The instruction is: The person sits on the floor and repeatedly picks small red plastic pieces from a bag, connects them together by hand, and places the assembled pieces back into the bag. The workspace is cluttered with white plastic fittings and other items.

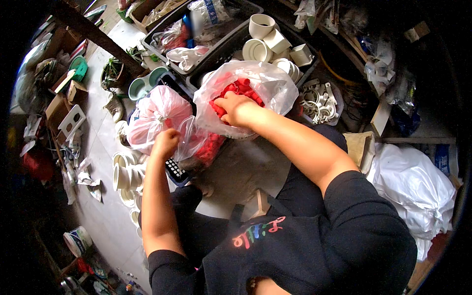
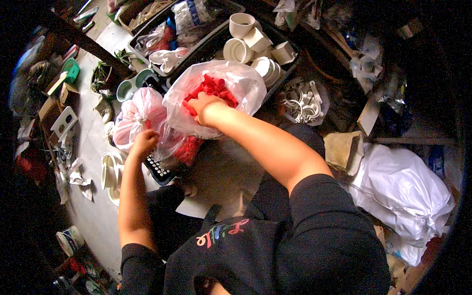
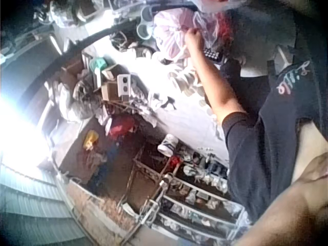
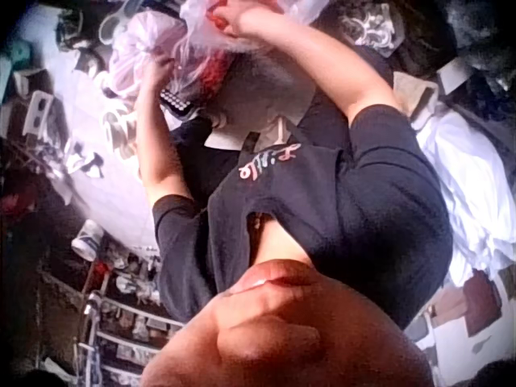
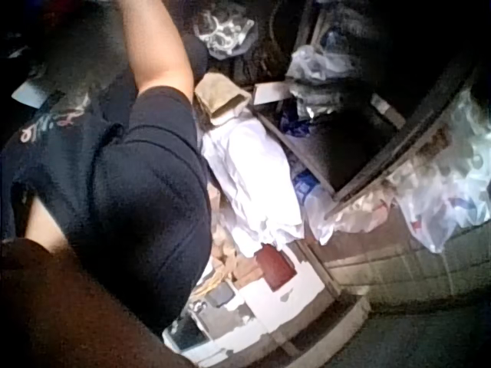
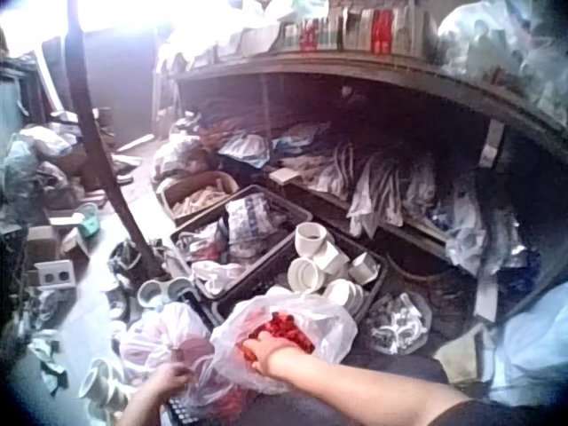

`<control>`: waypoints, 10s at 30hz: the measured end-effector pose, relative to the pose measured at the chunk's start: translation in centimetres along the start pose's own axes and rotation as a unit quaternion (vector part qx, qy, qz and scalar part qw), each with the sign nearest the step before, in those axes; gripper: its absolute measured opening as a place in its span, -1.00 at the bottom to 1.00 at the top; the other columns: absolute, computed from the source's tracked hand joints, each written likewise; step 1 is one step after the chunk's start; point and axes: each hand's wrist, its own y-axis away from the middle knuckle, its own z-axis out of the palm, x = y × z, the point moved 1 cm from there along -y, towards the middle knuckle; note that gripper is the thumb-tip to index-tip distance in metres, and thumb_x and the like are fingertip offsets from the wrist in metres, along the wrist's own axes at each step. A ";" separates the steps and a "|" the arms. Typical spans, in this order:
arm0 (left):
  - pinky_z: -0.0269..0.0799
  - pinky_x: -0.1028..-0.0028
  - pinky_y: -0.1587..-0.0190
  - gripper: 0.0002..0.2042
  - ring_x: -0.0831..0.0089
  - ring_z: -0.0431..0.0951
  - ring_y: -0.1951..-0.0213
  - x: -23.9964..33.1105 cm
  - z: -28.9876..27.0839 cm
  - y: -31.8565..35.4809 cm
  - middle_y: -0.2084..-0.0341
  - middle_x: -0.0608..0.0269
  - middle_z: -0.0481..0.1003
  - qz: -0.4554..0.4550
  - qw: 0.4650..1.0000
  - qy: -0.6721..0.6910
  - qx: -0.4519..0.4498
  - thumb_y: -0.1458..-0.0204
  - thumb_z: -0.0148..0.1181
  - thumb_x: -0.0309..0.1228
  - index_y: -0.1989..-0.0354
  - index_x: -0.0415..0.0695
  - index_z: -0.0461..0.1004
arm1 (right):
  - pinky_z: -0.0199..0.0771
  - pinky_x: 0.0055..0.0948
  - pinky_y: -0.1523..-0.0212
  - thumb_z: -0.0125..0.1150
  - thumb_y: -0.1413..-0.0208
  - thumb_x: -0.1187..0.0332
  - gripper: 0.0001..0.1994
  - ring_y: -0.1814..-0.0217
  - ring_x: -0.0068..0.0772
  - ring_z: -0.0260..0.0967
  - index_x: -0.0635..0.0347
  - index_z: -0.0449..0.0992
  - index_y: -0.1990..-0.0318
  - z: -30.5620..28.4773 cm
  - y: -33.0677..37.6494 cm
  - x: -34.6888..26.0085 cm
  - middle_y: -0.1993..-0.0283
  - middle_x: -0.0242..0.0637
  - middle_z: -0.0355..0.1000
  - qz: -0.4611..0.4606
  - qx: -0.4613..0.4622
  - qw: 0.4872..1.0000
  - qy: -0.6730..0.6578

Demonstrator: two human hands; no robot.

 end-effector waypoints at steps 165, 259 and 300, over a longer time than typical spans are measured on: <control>0.11 0.77 0.54 -0.70 0.80 0.20 0.58 11.6 -0.9 12.2 0.40 0.47 0.41 0.143 0.844 0.497 0.139 -0.01 0.07 -0.38 0.07 -0.18 0.36 | 0.35 -0.56 0.28 0.20 0.18 0.56 -0.77 0.29 -0.49 0.36 0.25 0.47 0.27 -2.3 5.1 -7.3 0.33 -0.26 0.42 -0.280 0.216 0.835 -0.421; 0.25 0.61 0.10 -0.69 0.57 0.37 0.17 11.9 -0.2 11.9 0.20 0.23 0.41 0.188 0.870 0.420 0.175 -0.02 0.03 -0.49 0.03 -0.28 0.30 | 0.25 -0.63 0.42 0.11 0.01 0.23 -0.74 0.47 -0.67 0.22 0.21 0.37 0.24 -1.2 4.7 -6.7 0.47 -0.44 0.31 -0.160 0.068 0.886 -0.429; 0.09 0.73 0.44 -0.71 0.73 0.22 0.48 12.4 -0.2 11.7 0.44 0.44 0.37 0.182 0.861 0.448 0.159 -0.03 0.03 -0.42 0.06 -0.21 0.34 | 0.35 -0.55 0.43 0.22 0.09 0.28 -0.74 0.51 -0.56 0.34 0.24 0.39 0.31 -1.2 4.8 -7.1 0.55 -0.29 0.39 -0.197 0.165 0.867 -0.428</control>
